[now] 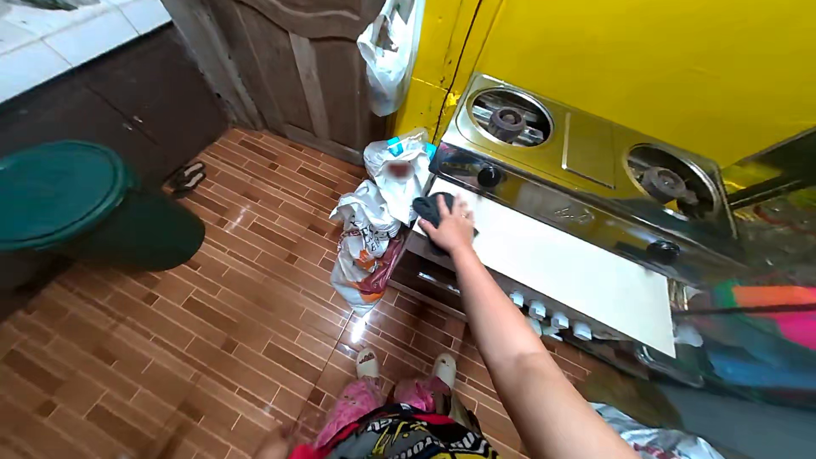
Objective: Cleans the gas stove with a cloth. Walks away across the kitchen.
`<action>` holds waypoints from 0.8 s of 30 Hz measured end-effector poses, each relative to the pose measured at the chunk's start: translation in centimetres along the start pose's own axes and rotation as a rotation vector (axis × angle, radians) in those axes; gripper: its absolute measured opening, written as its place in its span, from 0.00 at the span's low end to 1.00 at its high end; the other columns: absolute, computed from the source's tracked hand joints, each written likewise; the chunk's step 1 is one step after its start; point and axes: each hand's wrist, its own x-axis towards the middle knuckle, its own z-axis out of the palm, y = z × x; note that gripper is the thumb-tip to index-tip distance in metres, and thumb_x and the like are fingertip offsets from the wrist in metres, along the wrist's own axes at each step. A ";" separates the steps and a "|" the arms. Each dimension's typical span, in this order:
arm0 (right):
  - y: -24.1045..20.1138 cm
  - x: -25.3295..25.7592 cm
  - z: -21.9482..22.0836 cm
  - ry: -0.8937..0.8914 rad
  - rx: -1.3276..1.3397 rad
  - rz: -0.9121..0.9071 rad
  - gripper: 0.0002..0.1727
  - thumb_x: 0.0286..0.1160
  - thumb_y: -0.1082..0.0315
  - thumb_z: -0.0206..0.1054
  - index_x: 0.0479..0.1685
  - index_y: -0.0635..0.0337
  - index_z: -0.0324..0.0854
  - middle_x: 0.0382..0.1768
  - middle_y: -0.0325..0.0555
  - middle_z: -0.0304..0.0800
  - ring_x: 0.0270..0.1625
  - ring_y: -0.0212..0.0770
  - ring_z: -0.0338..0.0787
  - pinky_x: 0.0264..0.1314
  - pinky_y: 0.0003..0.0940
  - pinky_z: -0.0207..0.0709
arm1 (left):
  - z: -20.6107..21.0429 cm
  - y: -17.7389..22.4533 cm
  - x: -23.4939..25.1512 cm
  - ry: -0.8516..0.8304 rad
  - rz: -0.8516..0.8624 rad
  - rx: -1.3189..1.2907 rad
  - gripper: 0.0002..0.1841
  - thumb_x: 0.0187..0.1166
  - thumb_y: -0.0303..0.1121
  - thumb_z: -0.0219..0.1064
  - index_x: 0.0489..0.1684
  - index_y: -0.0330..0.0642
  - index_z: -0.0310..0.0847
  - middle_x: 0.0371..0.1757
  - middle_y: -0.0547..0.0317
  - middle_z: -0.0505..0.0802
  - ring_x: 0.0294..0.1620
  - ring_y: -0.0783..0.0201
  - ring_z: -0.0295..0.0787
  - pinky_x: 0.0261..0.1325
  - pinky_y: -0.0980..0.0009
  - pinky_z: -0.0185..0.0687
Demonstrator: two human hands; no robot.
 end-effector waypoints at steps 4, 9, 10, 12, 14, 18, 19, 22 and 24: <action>1.3 -1.2 1.1 -0.051 0.111 -0.506 0.32 0.76 0.67 0.69 0.84 0.51 0.75 0.90 0.59 0.61 0.93 0.62 0.59 0.93 0.64 0.48 | -3.6 4.3 1.4 0.060 0.045 -0.099 0.20 0.91 0.33 0.58 0.73 0.28 0.76 0.70 0.29 0.84 0.75 0.38 0.79 0.80 0.43 0.68; 14.6 -9.0 -0.8 0.073 0.128 -0.423 0.30 0.74 0.62 0.69 0.78 0.59 0.80 0.85 0.66 0.68 0.88 0.74 0.63 0.89 0.73 0.48 | -5.8 4.0 1.9 0.153 0.050 -0.222 0.19 0.91 0.32 0.58 0.73 0.26 0.76 0.71 0.28 0.84 0.76 0.38 0.78 0.81 0.45 0.67; 17.2 -10.5 -1.8 0.091 0.072 -0.308 0.31 0.75 0.62 0.68 0.81 0.60 0.77 0.86 0.70 0.64 0.89 0.78 0.58 0.87 0.78 0.43 | -5.7 3.4 2.0 0.160 0.032 -0.244 0.19 0.91 0.32 0.57 0.73 0.26 0.76 0.71 0.28 0.83 0.76 0.37 0.78 0.81 0.45 0.66; 22.1 -12.7 -3.7 0.124 -0.042 -0.031 0.32 0.83 0.56 0.62 0.87 0.59 0.70 0.89 0.75 0.54 0.90 0.82 0.48 0.85 0.85 0.33 | -4.8 1.8 1.9 0.153 -0.036 -0.270 0.20 0.92 0.33 0.57 0.73 0.26 0.75 0.72 0.27 0.82 0.77 0.37 0.77 0.81 0.44 0.66; 25.8 -13.5 -5.1 0.149 -0.157 0.319 0.36 0.89 0.46 0.53 0.90 0.57 0.65 0.90 0.79 0.46 0.91 0.83 0.44 0.85 0.85 0.33 | -3.4 0.4 1.2 0.123 -0.123 -0.276 0.22 0.92 0.35 0.57 0.75 0.28 0.74 0.75 0.28 0.81 0.80 0.38 0.75 0.82 0.44 0.64; 28.0 -9.7 -5.8 0.213 -0.139 1.029 0.48 0.83 0.32 0.42 0.88 0.65 0.63 0.90 0.69 0.55 0.92 0.67 0.57 0.88 0.67 0.55 | 0.7 -0.5 -1.4 0.108 -0.232 -0.455 0.22 0.91 0.33 0.58 0.78 0.29 0.71 0.78 0.30 0.79 0.81 0.40 0.73 0.84 0.46 0.64; 26.7 -8.3 -5.9 0.239 -0.069 1.069 0.48 0.83 0.33 0.43 0.88 0.67 0.61 0.90 0.69 0.55 0.91 0.66 0.58 0.88 0.65 0.57 | 1.7 -0.5 -1.9 0.109 -0.233 -0.502 0.22 0.91 0.32 0.58 0.78 0.28 0.71 0.77 0.30 0.79 0.81 0.39 0.74 0.83 0.46 0.65; 20.9 -3.5 -4.9 0.262 0.009 0.932 0.49 0.82 0.34 0.50 0.90 0.67 0.57 0.90 0.70 0.53 0.91 0.67 0.57 0.89 0.62 0.58 | 3.9 0.1 -3.4 0.082 -0.232 -0.547 0.23 0.91 0.33 0.58 0.78 0.28 0.71 0.77 0.30 0.80 0.80 0.40 0.75 0.83 0.46 0.65; 15.2 -0.3 -3.5 0.242 -0.015 0.780 0.50 0.80 0.33 0.52 0.89 0.68 0.59 0.90 0.70 0.55 0.91 0.66 0.59 0.88 0.60 0.59 | 5.1 0.1 -3.6 0.079 -0.247 -0.569 0.24 0.89 0.38 0.61 0.77 0.30 0.73 0.76 0.31 0.81 0.80 0.40 0.75 0.84 0.45 0.65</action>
